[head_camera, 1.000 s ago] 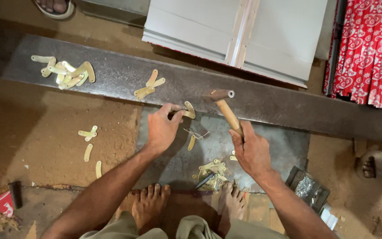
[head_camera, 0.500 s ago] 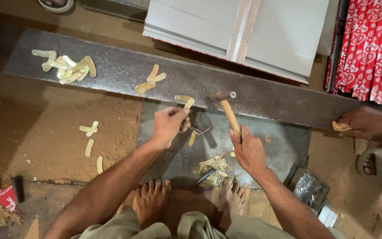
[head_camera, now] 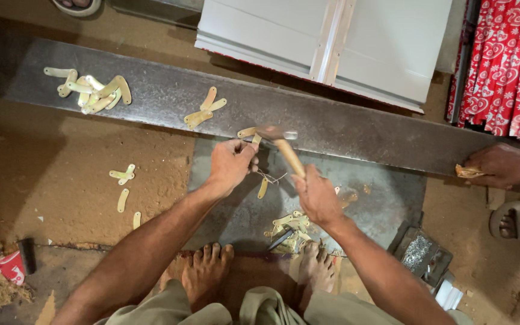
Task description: The person repeatedly hammers small, light-colored metal pieces on a metal workbench using a hammer. They pick up each piece, position it, strike it several times, and place it aside. The process is repeated for multiple pieces.
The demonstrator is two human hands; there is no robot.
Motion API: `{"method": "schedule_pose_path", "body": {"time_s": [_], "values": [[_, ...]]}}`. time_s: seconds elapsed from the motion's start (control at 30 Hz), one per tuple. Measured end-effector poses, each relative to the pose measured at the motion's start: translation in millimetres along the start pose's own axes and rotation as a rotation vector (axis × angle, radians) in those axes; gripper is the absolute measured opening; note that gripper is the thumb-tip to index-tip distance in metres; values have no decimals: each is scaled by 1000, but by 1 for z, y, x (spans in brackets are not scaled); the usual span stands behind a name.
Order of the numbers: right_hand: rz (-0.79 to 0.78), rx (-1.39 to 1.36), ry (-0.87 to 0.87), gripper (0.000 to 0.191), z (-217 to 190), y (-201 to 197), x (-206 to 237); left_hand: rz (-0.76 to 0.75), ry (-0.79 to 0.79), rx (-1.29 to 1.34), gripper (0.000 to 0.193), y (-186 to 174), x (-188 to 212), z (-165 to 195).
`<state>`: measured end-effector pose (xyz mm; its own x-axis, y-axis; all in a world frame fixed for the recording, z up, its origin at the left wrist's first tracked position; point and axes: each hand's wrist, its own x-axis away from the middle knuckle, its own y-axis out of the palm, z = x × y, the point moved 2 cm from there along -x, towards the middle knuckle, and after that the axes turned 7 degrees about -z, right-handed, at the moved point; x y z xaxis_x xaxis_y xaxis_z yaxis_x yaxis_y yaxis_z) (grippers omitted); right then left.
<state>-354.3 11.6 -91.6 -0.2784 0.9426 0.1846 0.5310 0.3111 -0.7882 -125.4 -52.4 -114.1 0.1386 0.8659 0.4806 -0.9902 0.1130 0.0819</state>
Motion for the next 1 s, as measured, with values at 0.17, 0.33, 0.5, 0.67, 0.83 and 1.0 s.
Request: {"method": "schedule_pose_path", "body": {"time_s": [0.17, 0.33, 0.5, 0.67, 0.83, 1.0], "values": [[147, -168, 26, 36, 22, 2, 12, -27, 14, -23, 25, -5, 0, 1], [-134, -232, 338, 37, 1, -35, -17, -24, 3, -49, 21, -5, 0, 3], [-183, -667, 477, 40, -35, -97, -39, -27, 65, -91, 29, -5, 2, 9], [-215, 517, 136, 35, -87, -123, -31, 42, 26, -267, 31, -7, 4, 11], [-22, 500, 50, 37, -82, -101, -6, 17, 12, -264, 34, -7, 2, 8], [-58, 206, 165, 37, 7, -21, 11, -31, 51, -80, 28, -5, 7, 10]]}}
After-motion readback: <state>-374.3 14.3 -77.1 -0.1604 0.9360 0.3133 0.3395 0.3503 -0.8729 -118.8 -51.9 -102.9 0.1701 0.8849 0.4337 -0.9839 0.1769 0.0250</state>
